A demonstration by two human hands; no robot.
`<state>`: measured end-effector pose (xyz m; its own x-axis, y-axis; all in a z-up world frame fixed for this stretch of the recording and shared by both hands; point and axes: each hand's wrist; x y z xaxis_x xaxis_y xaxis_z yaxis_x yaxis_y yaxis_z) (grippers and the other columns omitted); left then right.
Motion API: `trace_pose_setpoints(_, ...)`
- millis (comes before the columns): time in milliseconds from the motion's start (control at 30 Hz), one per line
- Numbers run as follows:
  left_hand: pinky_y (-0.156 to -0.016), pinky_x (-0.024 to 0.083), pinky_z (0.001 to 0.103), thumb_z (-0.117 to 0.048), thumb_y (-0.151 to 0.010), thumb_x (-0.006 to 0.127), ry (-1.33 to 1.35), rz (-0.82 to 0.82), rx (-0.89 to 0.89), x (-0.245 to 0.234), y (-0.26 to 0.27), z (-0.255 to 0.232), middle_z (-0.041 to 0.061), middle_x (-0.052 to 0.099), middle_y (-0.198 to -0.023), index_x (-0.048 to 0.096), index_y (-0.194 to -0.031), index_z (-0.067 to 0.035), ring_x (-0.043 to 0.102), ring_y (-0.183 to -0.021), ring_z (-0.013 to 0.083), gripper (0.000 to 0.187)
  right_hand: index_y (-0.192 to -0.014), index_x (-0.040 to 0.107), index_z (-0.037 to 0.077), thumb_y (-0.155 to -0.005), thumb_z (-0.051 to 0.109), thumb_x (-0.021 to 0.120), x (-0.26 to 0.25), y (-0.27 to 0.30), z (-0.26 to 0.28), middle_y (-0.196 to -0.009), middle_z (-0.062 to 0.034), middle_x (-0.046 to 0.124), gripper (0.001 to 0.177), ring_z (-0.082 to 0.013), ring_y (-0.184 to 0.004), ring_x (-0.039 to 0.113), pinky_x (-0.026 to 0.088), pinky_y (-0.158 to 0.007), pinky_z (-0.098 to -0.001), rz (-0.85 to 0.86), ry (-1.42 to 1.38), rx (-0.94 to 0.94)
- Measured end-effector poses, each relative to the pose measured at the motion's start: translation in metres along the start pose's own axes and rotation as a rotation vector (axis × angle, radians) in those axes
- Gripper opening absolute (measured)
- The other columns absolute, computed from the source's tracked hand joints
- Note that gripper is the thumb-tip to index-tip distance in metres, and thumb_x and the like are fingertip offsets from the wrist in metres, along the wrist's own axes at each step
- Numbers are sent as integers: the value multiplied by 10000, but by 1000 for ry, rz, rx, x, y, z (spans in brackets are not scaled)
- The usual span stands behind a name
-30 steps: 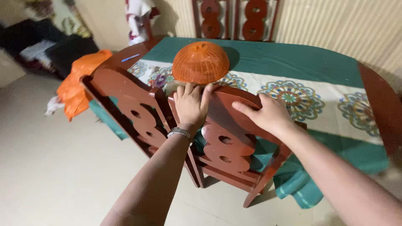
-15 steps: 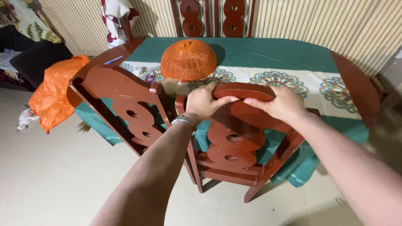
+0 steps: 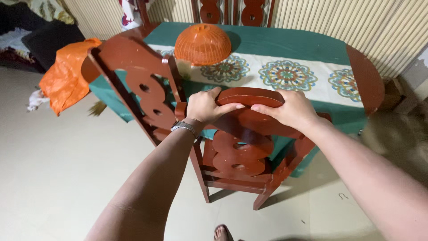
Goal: The person repeatedly moves wooden chairs from around a dining table to a kitchen counter area, then returns them to the table. The person also moves a large water jug and briefly handles a plastic bag of vegetables on the table.
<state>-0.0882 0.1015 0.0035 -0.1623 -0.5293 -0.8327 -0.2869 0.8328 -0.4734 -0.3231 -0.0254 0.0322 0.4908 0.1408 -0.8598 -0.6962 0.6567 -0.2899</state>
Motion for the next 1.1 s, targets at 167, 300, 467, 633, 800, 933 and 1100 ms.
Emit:
trace_pose_setpoints(167,-631,568,446,-889,-700,622,48,-27,12,-20,50,-14,155,701,-667,699,-901,-44,712,-658,336,872,-1239,673,-53,-708,775,797,-3,39,16,-1067,-270,728,991,-380,-1032,708,557,-902,-457,-20,107,-30)
trace_pose_setpoints(300,-640,569,450,-872,-711,625,17,-13,22,-36,85,-30,164,696,-669,694,-818,-58,707,-674,349,824,-1246,699,-18,-649,788,737,-7,76,24,-1097,-255,754,1003,-379,-1072,723,567,-953,-457,69,69,92)
trace_pose_setpoints(467,-625,560,453,-851,-749,632,59,-29,132,-52,120,-49,154,686,-663,685,-789,-46,698,-662,358,808,-1229,688,-61,-686,791,816,-13,129,39,-1108,-299,701,1019,-422,-1045,678,539,-897,-492,-110,157,19)
trace_pose_setpoints(633,-618,557,451,-855,-736,629,89,36,160,-71,163,-64,156,679,-625,676,-806,-48,696,-627,353,812,-1131,771,70,-697,692,783,-24,195,72,-1001,-170,785,758,-315,-935,754,584,-851,-428,-73,-17,99)
trace_pose_setpoints(800,-631,565,449,-852,-745,627,188,-38,244,-86,205,-96,144,699,-651,688,-775,-64,699,-641,356,791,-1078,774,65,-725,617,817,-39,258,85,-920,-152,788,656,-288,-835,771,592,-793,-394,-128,-13,136)
trace_pose_setpoints(933,-620,563,437,-846,-757,633,184,-15,229,-94,243,-133,153,688,-640,683,-771,-63,696,-634,352,785,-1046,763,34,-806,560,781,-56,304,77,-887,-176,772,578,-299,-809,766,589,-760,-396,-160,19,141)
trace_pose_setpoints(1100,-556,559,420,-850,-755,617,243,-22,258,-96,271,-182,130,685,-625,672,-771,-65,695,-577,319,786,-1029,755,17,-854,517,742,-77,360,56,-839,-200,761,530,-323,-767,756,574,-736,-410,-183,23,165)
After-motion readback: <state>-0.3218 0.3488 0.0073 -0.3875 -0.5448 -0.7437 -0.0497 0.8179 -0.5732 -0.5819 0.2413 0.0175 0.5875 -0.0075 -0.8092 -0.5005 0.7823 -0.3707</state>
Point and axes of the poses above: each hand's wrist, its own y-axis away from the middle knuckle, its own x-axis out of the palm, z = x × y
